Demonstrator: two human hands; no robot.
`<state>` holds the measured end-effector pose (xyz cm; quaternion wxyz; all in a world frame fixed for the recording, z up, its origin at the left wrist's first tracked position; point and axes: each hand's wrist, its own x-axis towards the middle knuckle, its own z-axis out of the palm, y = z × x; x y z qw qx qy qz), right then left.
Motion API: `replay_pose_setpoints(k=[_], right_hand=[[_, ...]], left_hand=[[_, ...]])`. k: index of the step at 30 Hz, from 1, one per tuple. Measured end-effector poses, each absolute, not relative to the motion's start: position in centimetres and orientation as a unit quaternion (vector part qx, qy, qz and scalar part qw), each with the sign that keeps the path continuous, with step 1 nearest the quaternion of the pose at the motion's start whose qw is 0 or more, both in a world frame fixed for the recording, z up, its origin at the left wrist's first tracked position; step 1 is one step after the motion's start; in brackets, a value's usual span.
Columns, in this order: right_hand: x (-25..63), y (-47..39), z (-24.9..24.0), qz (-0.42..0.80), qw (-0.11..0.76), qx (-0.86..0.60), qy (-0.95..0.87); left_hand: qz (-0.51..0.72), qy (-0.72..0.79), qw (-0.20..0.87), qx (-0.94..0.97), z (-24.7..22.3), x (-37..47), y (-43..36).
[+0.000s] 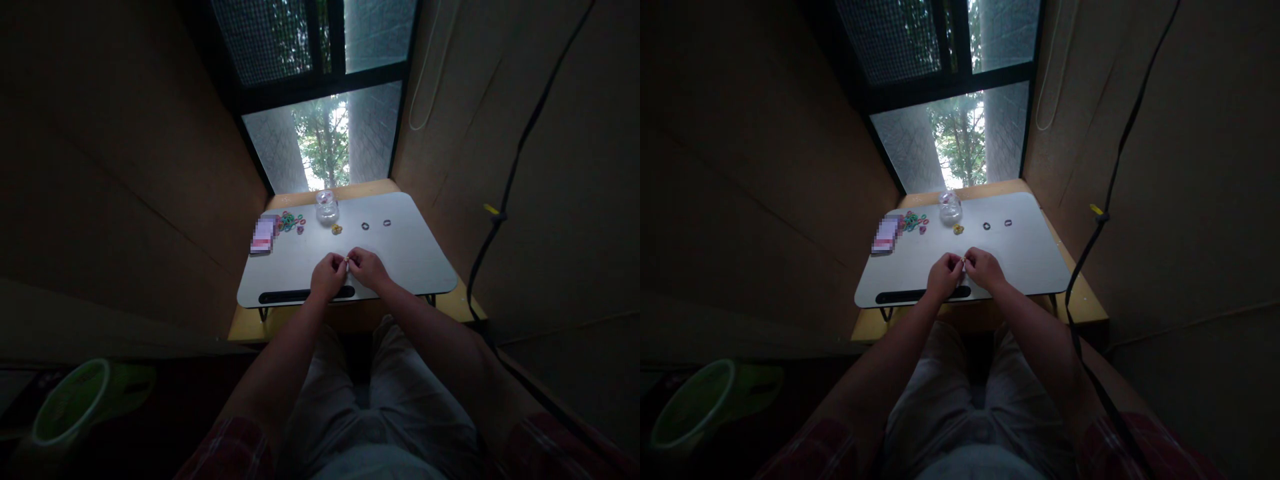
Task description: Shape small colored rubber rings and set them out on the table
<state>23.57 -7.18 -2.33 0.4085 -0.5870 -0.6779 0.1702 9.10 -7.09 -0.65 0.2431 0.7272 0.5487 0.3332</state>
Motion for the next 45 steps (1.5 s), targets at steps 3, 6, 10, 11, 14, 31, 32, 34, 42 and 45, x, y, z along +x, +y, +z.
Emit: replay_pose_setpoints(k=[3,6,10,11,14,31,32,34,42,45], right_hand=[[23.57,-7.18,-2.36,0.169,0.408,-0.591,-0.675],[23.58,-7.18,-2.44,0.171,0.411,-0.589,-0.674],[23.57,-7.25,-2.37,0.172,0.412,-0.588,-0.674],[23.57,-7.29,-2.31,0.172,0.412,-0.589,-0.674],[23.55,-7.43,-2.06,0.17,0.414,-0.587,-0.675],[23.58,-7.35,-2.1,0.165,0.414,-0.585,-0.678],[23.59,-7.36,-2.07,0.166,0.414,-0.585,-0.678],[23.59,-7.39,-2.05,0.167,0.413,-0.583,-0.679],[23.52,-7.53,-2.04,0.176,0.423,-0.577,-0.676],[23.52,-7.56,-1.95,0.174,0.418,-0.58,-0.677]], left_hand=[[0.336,0.545,0.245,0.728,-0.72,9.06,-7.1],[0.337,0.548,0.248,0.724,-0.73,9.08,-7.12],[0.341,0.547,0.252,0.722,-0.61,9.13,-7.16],[0.341,0.547,0.252,0.722,-0.57,9.15,-7.18],[0.338,0.554,0.247,0.72,-0.48,9.16,-7.23],[0.338,0.554,0.252,0.718,-0.54,9.13,-7.23],[0.34,0.551,0.254,0.719,-0.54,9.13,-7.24],[0.343,0.544,0.256,0.721,-0.6,9.12,-7.23],[0.343,0.541,0.252,0.726,-0.89,9.04,-7.04],[0.341,0.543,0.25,0.725,-0.85,9.05,-7.03]])
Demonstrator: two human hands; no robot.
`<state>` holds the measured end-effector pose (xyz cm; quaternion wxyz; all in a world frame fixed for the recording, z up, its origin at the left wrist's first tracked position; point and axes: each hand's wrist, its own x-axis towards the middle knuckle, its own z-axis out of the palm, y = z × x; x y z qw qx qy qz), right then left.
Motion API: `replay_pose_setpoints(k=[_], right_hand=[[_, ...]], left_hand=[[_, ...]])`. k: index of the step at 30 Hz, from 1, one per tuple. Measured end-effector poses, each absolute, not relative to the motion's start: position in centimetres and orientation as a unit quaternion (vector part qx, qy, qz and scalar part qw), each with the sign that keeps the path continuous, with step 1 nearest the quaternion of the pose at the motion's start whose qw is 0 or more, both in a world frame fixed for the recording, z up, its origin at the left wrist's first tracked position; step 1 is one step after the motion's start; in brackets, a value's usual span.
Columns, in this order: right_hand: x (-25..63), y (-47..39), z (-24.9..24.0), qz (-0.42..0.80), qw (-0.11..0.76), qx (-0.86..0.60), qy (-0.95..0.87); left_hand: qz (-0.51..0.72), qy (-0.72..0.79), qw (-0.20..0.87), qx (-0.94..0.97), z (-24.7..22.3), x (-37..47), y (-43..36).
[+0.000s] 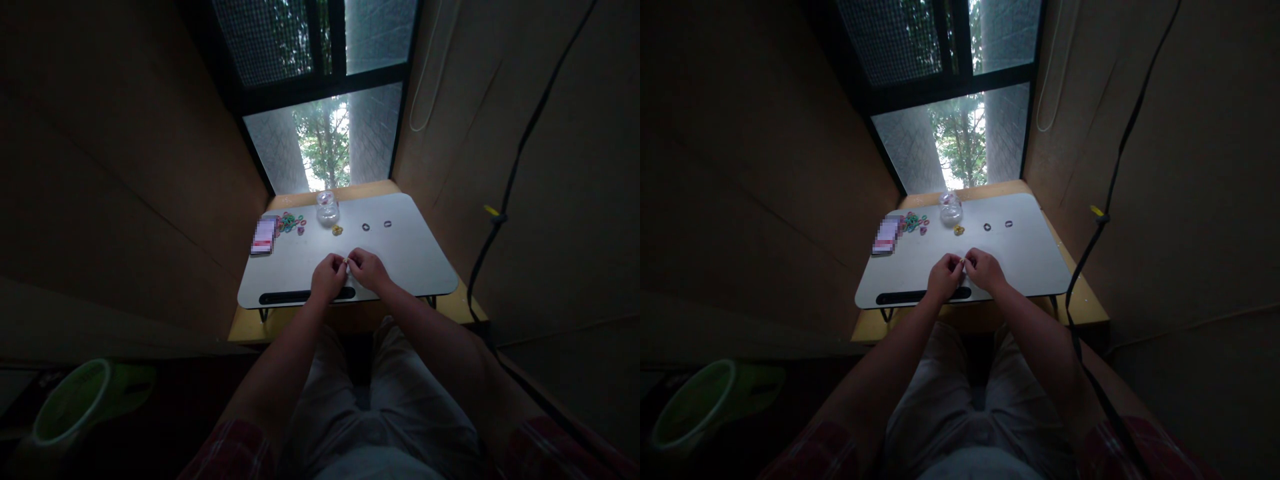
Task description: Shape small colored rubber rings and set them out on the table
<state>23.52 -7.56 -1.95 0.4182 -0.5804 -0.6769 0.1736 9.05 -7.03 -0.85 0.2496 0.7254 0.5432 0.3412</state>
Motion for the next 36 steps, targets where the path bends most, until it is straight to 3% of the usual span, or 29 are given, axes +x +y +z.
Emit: replay_pose_setpoints(k=[36], right_hand=[[23.52,-7.64,-1.87,0.181,0.42,-0.579,-0.675]], left_hand=[[0.344,0.553,0.251,0.717,-0.85,9.07,-7.0]])
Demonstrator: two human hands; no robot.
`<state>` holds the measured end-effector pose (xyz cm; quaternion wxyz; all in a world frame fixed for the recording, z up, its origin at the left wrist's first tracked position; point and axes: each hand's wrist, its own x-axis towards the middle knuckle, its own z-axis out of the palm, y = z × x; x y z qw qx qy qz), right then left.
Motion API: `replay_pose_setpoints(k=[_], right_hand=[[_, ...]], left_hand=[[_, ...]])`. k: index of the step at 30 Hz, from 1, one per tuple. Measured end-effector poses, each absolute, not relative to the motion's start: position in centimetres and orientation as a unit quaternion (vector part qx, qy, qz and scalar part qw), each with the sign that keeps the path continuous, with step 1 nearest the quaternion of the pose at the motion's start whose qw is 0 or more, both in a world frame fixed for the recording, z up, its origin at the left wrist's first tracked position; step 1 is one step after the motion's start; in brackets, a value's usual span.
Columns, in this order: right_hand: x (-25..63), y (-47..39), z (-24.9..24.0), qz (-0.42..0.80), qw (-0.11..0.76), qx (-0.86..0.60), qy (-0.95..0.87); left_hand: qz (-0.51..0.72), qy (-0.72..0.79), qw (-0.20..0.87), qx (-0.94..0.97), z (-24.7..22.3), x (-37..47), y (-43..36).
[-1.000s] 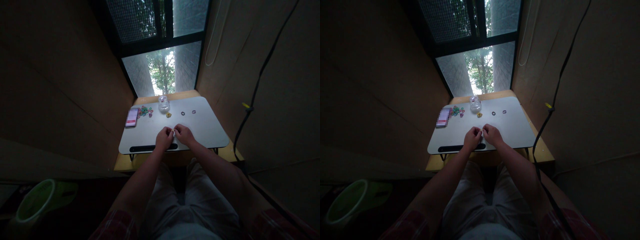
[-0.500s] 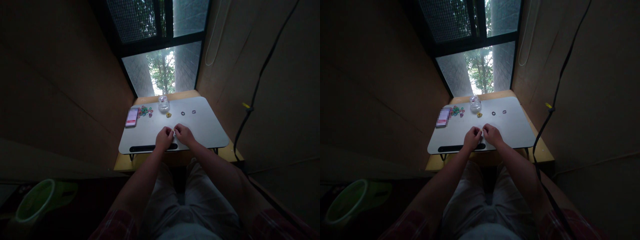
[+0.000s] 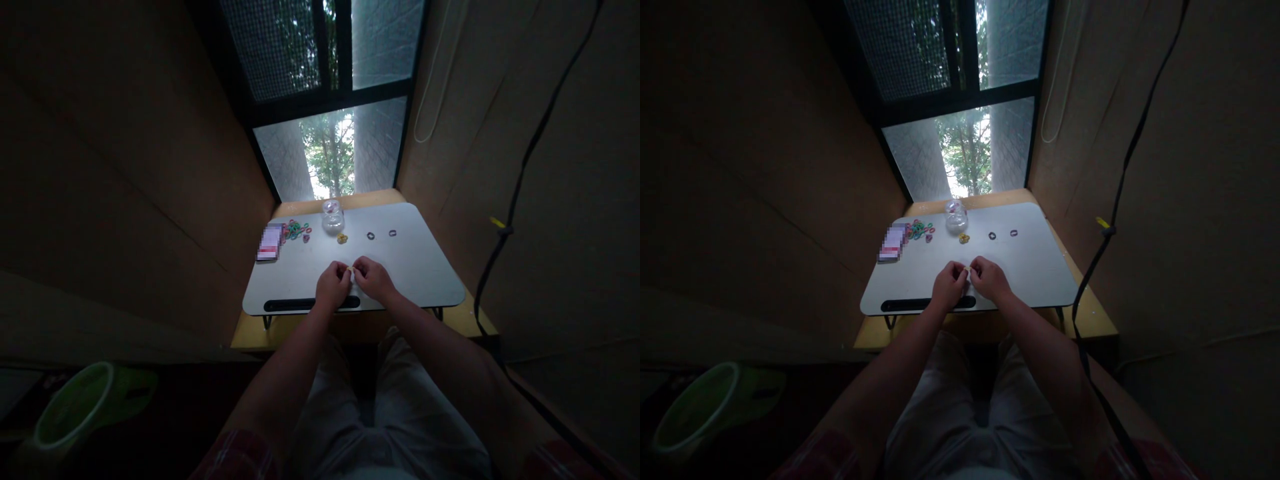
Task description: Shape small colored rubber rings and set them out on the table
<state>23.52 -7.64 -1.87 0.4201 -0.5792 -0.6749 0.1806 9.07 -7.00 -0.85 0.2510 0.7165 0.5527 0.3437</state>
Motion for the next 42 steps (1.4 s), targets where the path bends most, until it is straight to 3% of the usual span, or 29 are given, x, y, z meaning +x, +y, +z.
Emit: replay_pose_setpoints(k=[42], right_hand=[[23.47,-7.54,-1.99,0.168,0.412,-0.596,-0.669]], left_hand=[[0.352,0.542,0.268,0.715,-0.62,9.1,-7.16]])
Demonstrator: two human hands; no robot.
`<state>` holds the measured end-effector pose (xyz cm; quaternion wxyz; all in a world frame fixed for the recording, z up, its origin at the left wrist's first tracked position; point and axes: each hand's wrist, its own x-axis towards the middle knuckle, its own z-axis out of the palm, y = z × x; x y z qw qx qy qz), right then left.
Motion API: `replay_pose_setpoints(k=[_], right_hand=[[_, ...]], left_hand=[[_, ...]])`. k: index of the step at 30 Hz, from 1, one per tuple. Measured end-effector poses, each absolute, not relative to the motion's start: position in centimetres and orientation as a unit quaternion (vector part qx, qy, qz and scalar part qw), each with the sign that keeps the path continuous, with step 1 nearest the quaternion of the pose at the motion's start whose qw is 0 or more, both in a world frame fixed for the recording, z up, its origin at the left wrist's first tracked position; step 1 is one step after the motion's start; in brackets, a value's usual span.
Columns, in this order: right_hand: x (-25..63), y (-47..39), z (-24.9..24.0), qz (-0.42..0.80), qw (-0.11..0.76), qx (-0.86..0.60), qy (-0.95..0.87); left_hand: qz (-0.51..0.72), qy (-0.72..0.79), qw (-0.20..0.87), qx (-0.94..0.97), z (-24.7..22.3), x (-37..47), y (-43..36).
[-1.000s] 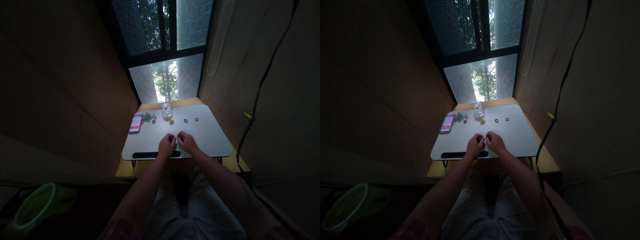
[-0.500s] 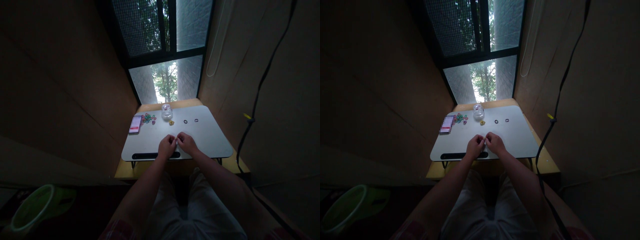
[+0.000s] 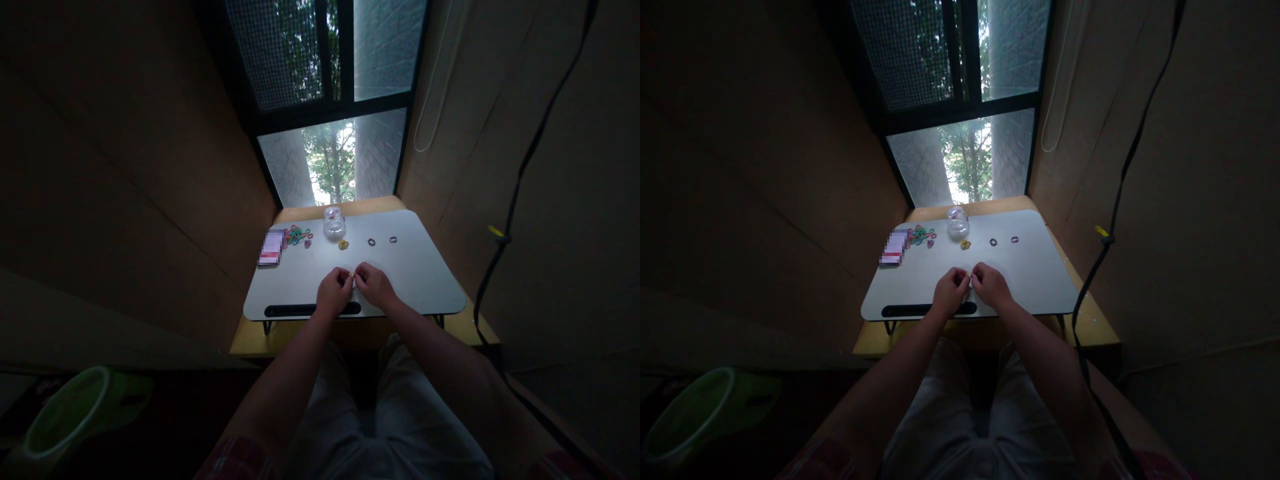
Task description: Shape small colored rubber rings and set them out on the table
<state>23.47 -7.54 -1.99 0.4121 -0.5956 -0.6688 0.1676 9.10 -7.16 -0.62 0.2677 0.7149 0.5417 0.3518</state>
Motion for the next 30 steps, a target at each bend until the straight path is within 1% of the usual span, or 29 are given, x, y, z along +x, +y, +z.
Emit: replay_pose_setpoints(k=[6,10,16,23,30], right_hand=[[23.51,-7.5,-2.06,0.17,0.417,-0.59,-0.67],[23.53,-7.5,-2.16,0.172,0.42,-0.589,-0.669],[23.63,-7.5,-2.14,0.176,0.419,-0.58,-0.676],[23.85,-7.24,-2.46,0.179,0.451,-0.536,-0.691],[23.86,-7.32,-2.32,0.172,0.449,-0.536,-0.694]], left_hand=[[0.375,0.536,0.285,0.7,-0.7,9.05,-7.09],[0.361,0.526,0.297,0.71,-0.48,9.04,-7.19],[0.348,0.522,0.283,0.726,-0.66,8.96,-7.08],[0.345,0.532,0.284,0.719,-0.71,8.92,-7.16],[0.355,0.533,0.267,0.72,-0.98,8.9,-6.95]])
